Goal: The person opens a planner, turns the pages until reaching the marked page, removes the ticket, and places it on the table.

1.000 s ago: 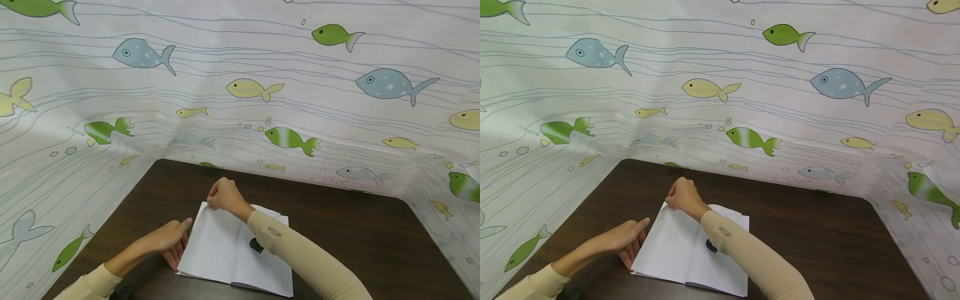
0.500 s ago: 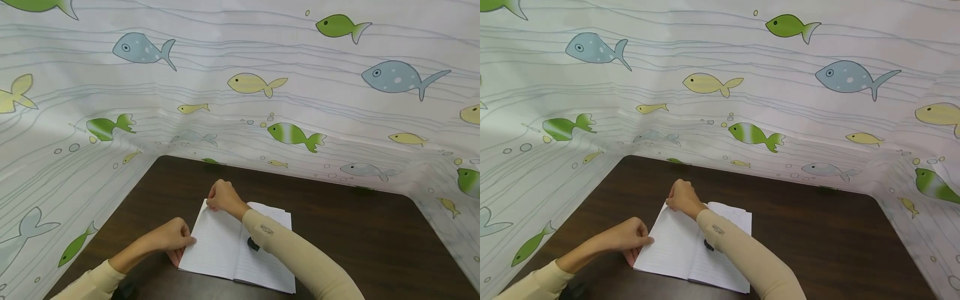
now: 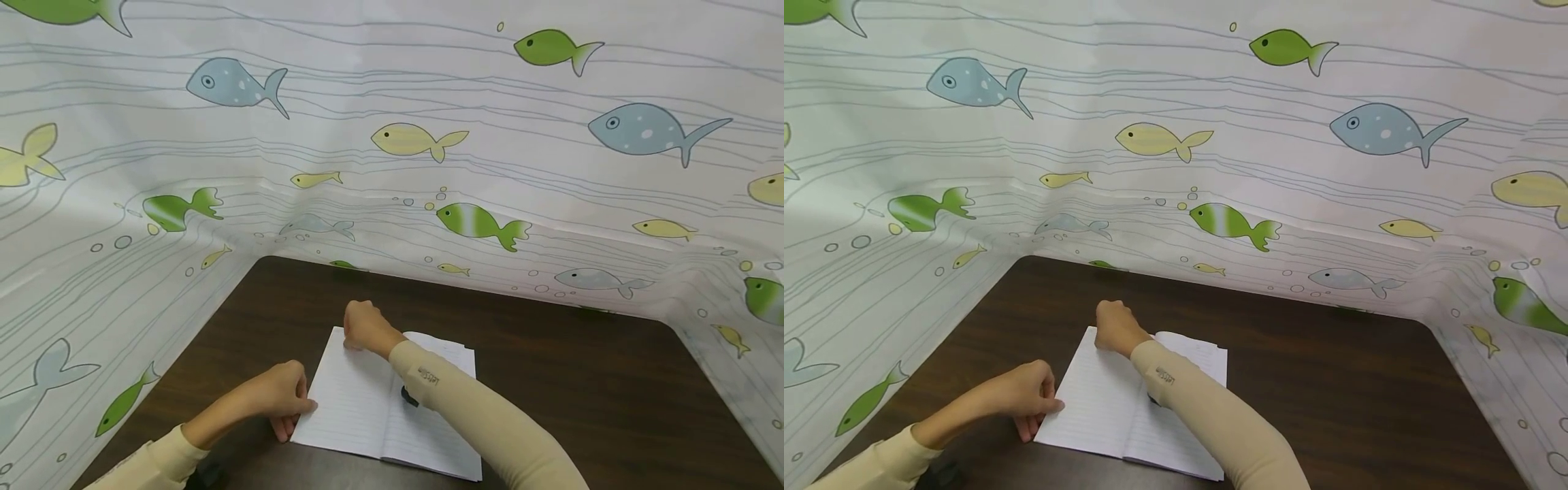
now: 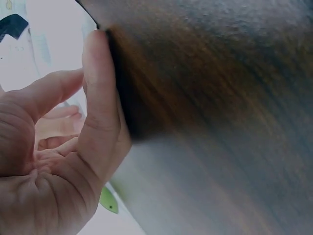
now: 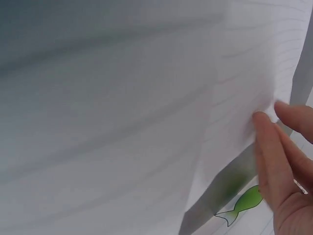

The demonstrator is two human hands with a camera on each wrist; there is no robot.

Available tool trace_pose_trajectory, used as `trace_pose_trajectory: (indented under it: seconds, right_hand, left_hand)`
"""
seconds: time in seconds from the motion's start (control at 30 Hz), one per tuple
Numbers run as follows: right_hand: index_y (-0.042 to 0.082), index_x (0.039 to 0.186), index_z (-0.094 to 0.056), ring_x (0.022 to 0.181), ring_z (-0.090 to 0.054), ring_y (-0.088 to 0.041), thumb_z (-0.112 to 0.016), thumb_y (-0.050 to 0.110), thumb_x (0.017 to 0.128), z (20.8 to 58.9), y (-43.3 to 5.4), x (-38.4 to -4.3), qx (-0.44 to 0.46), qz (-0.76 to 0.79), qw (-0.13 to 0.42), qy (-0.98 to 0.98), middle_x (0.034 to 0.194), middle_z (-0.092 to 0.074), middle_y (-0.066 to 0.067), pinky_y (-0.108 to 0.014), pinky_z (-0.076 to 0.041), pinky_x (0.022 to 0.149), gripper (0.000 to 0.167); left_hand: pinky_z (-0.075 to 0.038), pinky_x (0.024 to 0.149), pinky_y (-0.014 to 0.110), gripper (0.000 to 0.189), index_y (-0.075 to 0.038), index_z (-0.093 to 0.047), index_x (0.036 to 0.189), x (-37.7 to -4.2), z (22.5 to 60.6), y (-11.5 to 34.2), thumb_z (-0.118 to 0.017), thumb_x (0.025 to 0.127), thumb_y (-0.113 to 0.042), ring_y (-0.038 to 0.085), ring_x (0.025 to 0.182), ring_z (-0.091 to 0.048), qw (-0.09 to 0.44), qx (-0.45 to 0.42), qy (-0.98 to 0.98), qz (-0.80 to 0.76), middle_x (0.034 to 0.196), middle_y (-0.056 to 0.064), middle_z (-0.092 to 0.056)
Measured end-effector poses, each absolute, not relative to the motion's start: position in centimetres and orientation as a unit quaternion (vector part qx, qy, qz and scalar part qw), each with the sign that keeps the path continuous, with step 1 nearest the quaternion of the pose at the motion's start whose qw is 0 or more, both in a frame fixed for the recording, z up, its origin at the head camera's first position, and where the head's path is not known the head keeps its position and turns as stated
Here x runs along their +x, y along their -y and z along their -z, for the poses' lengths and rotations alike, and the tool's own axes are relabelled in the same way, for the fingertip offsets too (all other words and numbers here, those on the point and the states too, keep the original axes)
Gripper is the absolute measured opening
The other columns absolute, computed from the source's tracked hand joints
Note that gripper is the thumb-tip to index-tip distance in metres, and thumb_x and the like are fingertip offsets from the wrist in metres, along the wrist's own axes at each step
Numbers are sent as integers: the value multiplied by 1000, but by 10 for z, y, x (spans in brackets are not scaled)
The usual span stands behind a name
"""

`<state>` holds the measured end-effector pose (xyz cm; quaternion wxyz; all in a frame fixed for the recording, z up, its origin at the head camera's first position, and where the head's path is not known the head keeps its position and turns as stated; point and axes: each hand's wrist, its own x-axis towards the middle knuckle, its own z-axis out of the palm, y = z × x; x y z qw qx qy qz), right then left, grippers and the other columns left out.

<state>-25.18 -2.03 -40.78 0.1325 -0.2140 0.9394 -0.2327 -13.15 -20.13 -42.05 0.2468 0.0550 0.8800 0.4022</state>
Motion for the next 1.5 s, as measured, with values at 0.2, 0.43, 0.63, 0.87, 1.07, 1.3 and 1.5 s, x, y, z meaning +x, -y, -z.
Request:
trace_pose_trajectory:
  seconds: [0.2,0.43,0.63,0.87,1.07,1.3,1.5]
  right_hand:
    - [8,70,-68,62,-57,-14,-86,-3,85,408,20,-251,-217,181,131,-950,75,-69,-1,-22,-54,55,26]
    - [6,81,-67,65,-57,-13,-85,-6,83,409,17,-251,-222,147,122,-956,78,-67,-1,-24,-54,57,22]
    - [4,85,-70,65,-61,-16,-84,-8,80,428,14,-272,-209,151,153,-954,82,-70,-5,-26,-56,54,19]
    - [4,88,-73,64,-71,-18,-84,-2,85,414,9,-277,-182,167,195,-949,90,-74,-8,-25,-60,56,13]
    - [5,87,-76,65,-74,-16,-88,3,87,375,-1,-256,-177,158,175,-956,91,-77,-5,-23,-62,60,13]
    - [3,96,-79,65,-73,-16,-90,7,86,362,-13,-257,-172,160,173,-956,95,-79,-8,-24,-63,60,15]
    - [2,93,-78,64,-69,-14,-91,6,86,356,-29,-260,-167,165,176,-956,91,-78,-7,-22,-58,59,15]
  left_hand:
    - [-64,47,34,25,1,-60,77,-129,420,202,-80,92,0,22,48,-72,257,63,-874,-406,61,15,-67]
    - [-64,46,34,26,1,-61,74,-129,418,202,-80,91,1,26,48,-72,266,60,-879,-391,58,15,-67]
    - [-65,48,35,27,2,-61,71,-128,419,203,-79,91,3,27,50,-74,275,49,-878,-389,58,16,-67]
    - [-66,49,36,25,2,-62,73,-129,419,209,-78,92,2,25,50,-73,272,69,-868,-410,60,15,-66]
    - [-66,49,36,26,3,-62,73,-131,419,211,-78,92,2,25,50,-73,273,77,-865,-413,61,15,-67]
    - [-66,50,37,26,4,-62,72,-130,417,210,-78,92,3,25,50,-73,277,79,-861,-420,61,15,-66]
    - [-66,49,36,26,3,-62,72,-129,419,211,-78,92,2,21,49,-72,279,68,-862,-418,61,15,-66]
